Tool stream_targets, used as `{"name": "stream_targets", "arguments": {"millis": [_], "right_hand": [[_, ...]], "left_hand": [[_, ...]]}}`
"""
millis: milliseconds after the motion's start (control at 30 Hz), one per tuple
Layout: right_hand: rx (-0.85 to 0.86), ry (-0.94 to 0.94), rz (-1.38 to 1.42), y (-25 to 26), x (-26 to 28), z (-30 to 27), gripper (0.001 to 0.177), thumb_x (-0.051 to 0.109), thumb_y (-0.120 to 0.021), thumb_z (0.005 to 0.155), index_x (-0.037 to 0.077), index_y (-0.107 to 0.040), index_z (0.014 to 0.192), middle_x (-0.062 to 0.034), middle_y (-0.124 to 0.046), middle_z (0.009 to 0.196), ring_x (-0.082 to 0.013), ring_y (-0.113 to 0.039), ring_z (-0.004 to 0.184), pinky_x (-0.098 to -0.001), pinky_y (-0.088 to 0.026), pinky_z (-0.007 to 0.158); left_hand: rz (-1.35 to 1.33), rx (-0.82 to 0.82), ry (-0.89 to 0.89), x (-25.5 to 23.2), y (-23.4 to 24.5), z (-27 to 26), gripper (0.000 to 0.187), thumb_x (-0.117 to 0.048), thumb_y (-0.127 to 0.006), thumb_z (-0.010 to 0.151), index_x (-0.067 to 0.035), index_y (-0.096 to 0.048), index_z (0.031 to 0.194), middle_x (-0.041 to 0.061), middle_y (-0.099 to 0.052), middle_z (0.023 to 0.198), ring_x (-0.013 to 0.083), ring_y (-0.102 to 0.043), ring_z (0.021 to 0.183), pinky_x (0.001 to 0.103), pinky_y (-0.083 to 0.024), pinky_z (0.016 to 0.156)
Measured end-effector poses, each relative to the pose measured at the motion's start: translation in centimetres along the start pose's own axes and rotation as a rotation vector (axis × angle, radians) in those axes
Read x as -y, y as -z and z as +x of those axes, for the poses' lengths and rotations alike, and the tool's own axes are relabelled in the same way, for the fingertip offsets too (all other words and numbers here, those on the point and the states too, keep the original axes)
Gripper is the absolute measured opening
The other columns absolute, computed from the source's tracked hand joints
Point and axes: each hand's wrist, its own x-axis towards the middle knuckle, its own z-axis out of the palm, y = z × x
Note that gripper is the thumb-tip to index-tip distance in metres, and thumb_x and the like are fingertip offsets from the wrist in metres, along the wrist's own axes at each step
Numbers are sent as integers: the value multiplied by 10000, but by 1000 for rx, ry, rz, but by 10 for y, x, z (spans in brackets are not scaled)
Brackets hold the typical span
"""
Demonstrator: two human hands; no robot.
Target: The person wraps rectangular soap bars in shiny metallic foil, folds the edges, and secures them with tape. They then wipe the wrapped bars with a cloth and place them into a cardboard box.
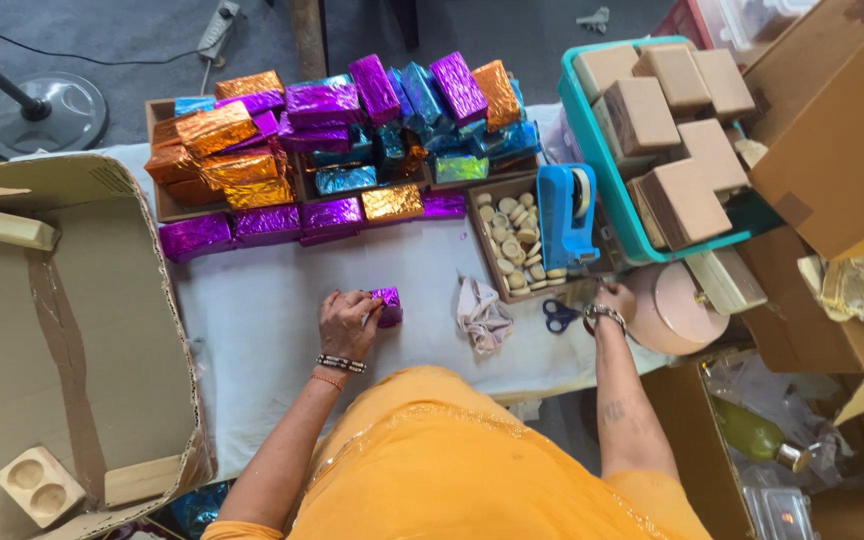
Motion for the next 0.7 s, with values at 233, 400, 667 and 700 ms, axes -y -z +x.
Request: {"name": "stream_targets", "arguments": {"millis": [233, 400, 667, 700], "right_hand": [[273, -310, 693, -22, 6, -47, 211, 208, -792, 943, 55, -687, 1045, 2, -673, 813, -125, -587, 662, -312, -507, 574], [745, -77, 610, -43, 98, -153, 139, 152, -638, 941, 77, -723, 1023, -11, -669, 783, -123, -629, 641, -289, -533, 546], [986, 124, 451, -73, 210, -299, 271, 320, -743, 938, 49, -737, 919, 3, -693, 738, -68, -595, 598, -251, -501, 495], [977, 132, 432, -75, 215, -309, 290, 328, -761, 918, 41, -734, 884, 13, -701, 712, -64, -571, 564, -247, -471, 474]], "left_hand": [[-5, -15, 19, -6, -2, 1, 74, -217, -766, 852, -171, -786, 907, -1, -720, 949, 200, -680, 935, 507, -428, 1082], [30, -35, -28, -13, -2, -3, 65, -241, -742, 896, -182, -766, 911, -17, -714, 937, 189, -672, 952, 510, -384, 1108], [88, -83, -83, -13, -7, -10, 74, -245, -717, 916, -175, -741, 923, -23, -722, 975, 162, -681, 1032, 525, -319, 1146], [102, -91, -88, -13, -7, -11, 83, -249, -717, 920, -169, -733, 904, -24, -728, 984, 163, -683, 1050, 530, -310, 1152]]}}
